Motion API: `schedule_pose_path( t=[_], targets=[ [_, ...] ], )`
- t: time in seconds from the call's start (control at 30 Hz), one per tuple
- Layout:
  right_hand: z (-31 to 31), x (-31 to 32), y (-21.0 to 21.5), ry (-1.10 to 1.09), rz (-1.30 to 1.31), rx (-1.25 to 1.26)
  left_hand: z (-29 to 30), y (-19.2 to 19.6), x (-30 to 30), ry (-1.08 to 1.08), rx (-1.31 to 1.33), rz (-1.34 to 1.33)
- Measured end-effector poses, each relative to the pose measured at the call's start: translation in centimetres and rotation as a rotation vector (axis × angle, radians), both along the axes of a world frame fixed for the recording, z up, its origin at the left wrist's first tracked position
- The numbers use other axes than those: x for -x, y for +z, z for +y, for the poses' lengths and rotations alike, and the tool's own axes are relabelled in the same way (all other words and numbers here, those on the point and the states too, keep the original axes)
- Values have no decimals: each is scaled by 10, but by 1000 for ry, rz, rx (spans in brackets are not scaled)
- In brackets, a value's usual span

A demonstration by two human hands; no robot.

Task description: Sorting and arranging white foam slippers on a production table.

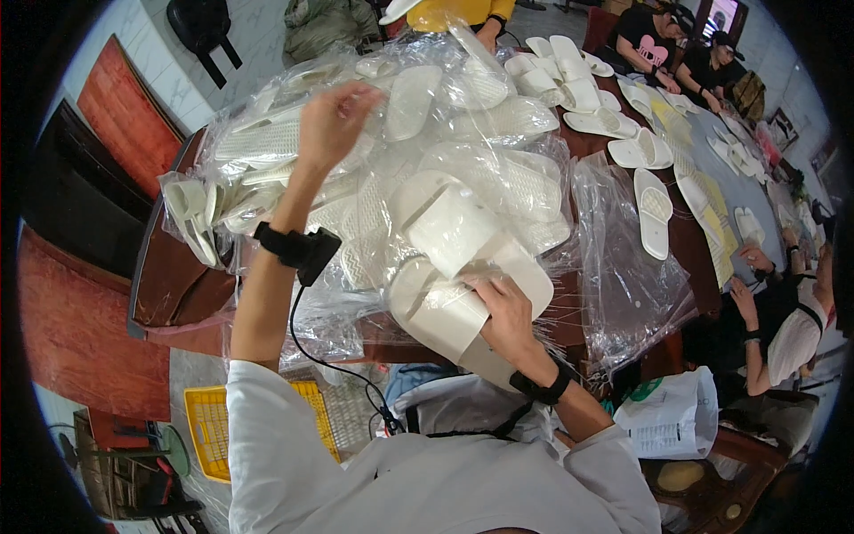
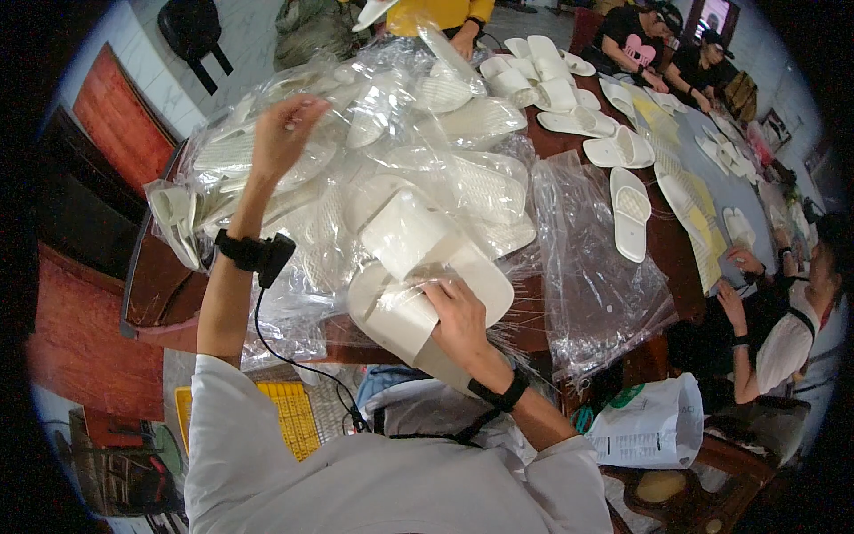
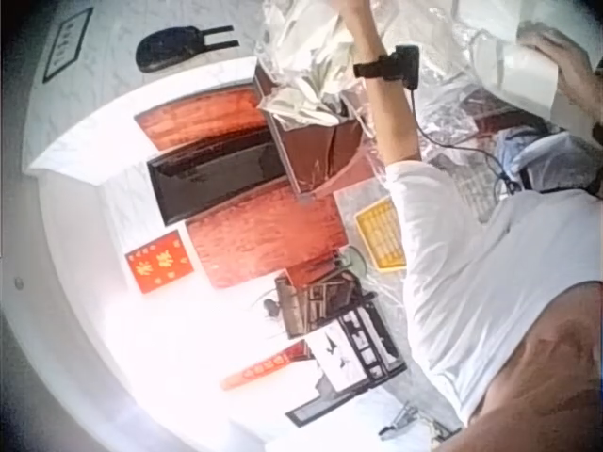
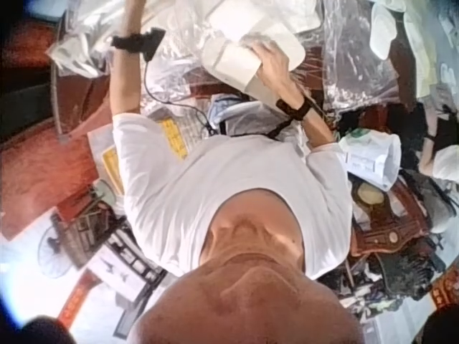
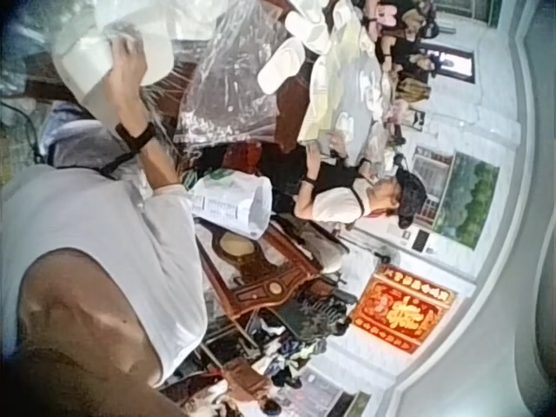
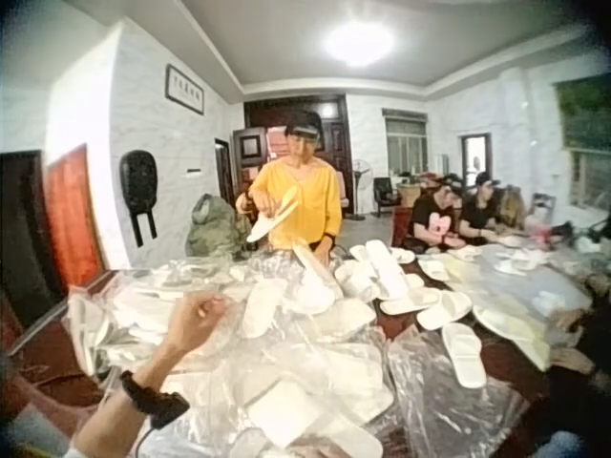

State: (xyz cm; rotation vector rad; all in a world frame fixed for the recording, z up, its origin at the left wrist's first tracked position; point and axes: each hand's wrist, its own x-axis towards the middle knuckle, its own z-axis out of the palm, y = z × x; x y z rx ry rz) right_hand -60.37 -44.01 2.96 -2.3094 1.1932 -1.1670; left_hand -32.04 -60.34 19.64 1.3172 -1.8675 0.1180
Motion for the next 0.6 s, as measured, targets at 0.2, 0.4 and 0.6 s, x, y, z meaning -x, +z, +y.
schedule_pose_path(
  t=[0.2,0.4,0.6],
  targets=[
    [-2,13,19,-105,-37,-25,55,50,-70,196,327,188],
    [-19,25,12,-306,-154,11,120,73,-138,235,437,500],
    [-51,0,19,-266,-251,-73,158,75,-195,5,252,904]
  ],
)
